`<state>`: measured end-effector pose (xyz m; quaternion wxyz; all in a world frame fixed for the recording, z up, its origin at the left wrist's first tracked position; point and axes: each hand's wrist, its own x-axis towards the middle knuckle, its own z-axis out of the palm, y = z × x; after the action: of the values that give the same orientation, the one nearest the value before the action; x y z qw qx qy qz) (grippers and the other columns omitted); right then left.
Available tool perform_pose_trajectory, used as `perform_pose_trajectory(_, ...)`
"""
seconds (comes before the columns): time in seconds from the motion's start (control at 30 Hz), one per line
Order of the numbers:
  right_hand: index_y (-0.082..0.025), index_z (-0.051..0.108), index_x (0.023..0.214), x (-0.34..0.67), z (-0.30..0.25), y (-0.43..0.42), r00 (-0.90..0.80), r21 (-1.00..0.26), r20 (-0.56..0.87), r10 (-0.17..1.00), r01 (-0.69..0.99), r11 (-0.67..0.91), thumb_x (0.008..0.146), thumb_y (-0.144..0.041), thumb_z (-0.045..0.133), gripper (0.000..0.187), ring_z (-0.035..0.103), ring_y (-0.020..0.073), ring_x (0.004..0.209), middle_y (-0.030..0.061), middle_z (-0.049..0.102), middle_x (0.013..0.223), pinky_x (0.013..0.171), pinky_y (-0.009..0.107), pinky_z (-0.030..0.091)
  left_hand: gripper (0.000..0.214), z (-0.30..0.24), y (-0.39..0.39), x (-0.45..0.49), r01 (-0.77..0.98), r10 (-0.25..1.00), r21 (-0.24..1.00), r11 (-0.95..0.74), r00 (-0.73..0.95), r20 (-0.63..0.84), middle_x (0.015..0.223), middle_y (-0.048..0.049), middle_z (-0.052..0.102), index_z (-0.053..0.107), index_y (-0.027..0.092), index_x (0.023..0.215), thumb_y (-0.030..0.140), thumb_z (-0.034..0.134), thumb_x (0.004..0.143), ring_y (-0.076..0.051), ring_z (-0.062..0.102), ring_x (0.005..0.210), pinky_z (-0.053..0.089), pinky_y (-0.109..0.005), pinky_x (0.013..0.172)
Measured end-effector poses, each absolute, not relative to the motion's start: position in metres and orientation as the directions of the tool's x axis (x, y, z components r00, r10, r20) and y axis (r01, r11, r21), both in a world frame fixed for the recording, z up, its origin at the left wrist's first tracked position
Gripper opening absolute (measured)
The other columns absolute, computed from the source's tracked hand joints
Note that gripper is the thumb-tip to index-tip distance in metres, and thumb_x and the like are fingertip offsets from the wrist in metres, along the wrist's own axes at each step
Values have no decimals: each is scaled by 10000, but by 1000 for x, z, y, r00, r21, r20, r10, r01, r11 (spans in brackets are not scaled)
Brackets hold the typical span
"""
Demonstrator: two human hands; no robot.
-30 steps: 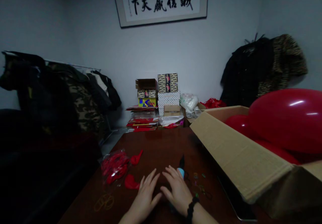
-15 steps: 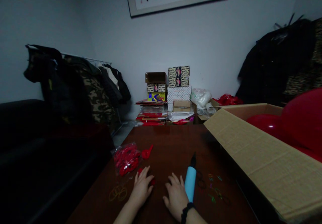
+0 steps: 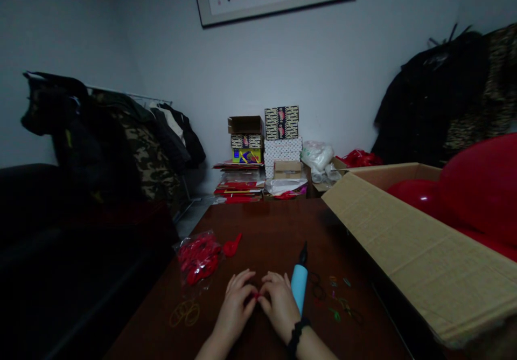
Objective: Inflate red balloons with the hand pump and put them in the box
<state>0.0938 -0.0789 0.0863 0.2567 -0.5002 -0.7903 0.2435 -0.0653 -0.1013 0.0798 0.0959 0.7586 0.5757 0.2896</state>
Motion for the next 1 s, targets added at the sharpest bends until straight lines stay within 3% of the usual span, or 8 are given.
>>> perform_pose_trajectory(0.33, -286, 664, 779, 102, 116, -65, -313, -647, 294, 903, 630, 429, 752, -269, 555, 113, 452, 220, 1206, 7, 624, 1086, 1092, 530, 157, 158, 95, -110, -57, 797, 904, 536, -279, 30, 426, 1215, -89, 579, 644, 228, 804, 217, 487, 799, -281, 455, 1217, 295, -545, 1051)
perform_pose_trajectory(0.53, -273, 664, 806, 104, 131, -56, -257, -626, 401, 879, 624, 468, 791, -310, 534, 137, 388, 226, 1259, 33, 584, 1165, 1114, 517, 124, 292, 89, -124, -43, 698, 946, 673, -244, 18, 325, 1362, -81, 486, 710, 237, 795, 367, 454, 846, -296, 356, 1301, 243, -528, 1084)
perform_pose_trajectory(0.63, -285, 666, 823, 106, 129, -60, -271, -617, 432, 860, 606, 501, 792, -313, 541, 132, 361, 211, 1281, 25, 567, 1194, 1128, 490, 119, 345, 83, -125, -29, 449, 980, 882, -145, -55, 189, 1309, -120, 526, 710, 214, 867, 470, 484, 819, -290, 435, 1239, 290, -482, 1069)
perform_pose_trajectory(0.7, -298, 668, 827, 107, 124, -67, -293, -619, 437, 850, 588, 521, 788, -322, 553, 124, 357, 209, 1286, 17, 563, 1201, 1130, 490, 127, 420, 80, -123, -18, 63, 998, 998, 28, -64, -24, 1138, -149, 628, 689, 180, 910, 527, 474, 810, -291, 547, 1113, 384, -485, 990)
perform_pose_trajectory(0.77, -303, 671, 816, 108, 118, -75, -315, -628, 423, 850, 574, 525, 782, -323, 563, 115, 351, 218, 1293, 14, 560, 1208, 1128, 507, 130, 452, 76, -120, -10, -386, 970, 894, 228, 7, -244, 1033, -145, 671, 658, 170, 956, 550, 455, 820, -291, 602, 1033, 460, -478, 889)
perform_pose_trajectory(0.83, -305, 673, 806, 110, 113, -84, -335, -641, 389, 858, 571, 513, 779, -314, 564, 113, 335, 228, 1306, 13, 553, 1223, 1124, 524, 126, 334, 73, -118, -4, -662, 932, 685, 304, 58, -358, 968, -123, 692, 642, 170, 903, 473, 534, 813, -266, 636, 969, 496, -421, 826)
perform_pose_trajectory(0.9, -317, 671, 818, 112, 109, -90, -357, -646, 344, 869, 582, 495, 768, -306, 572, 112, 321, 232, 1318, 5, 542, 1244, 1122, 531, 128, 167, 69, -114, -2, -773, 910, 565, 287, 36, -413, 889, -85, 704, 628, 172, 815, 335, 622, 784, -216, 663, 879, 508, -351, 791)
perform_pose_trajectory(1.0, -344, 643, 952, 118, 101, -90, -346, -595, 311, 885, 656, 465, 778, -348, 554, 196, 308, 227, 1330, 1, 512, 1295, 1118, 521, 166, 46, 68, -107, -8, -803, 897, 548, 235, -38, -440, 816, -40, 705, 628, 179, 787, 218, 644, 768, -161, 669, 778, 511, -311, 779)
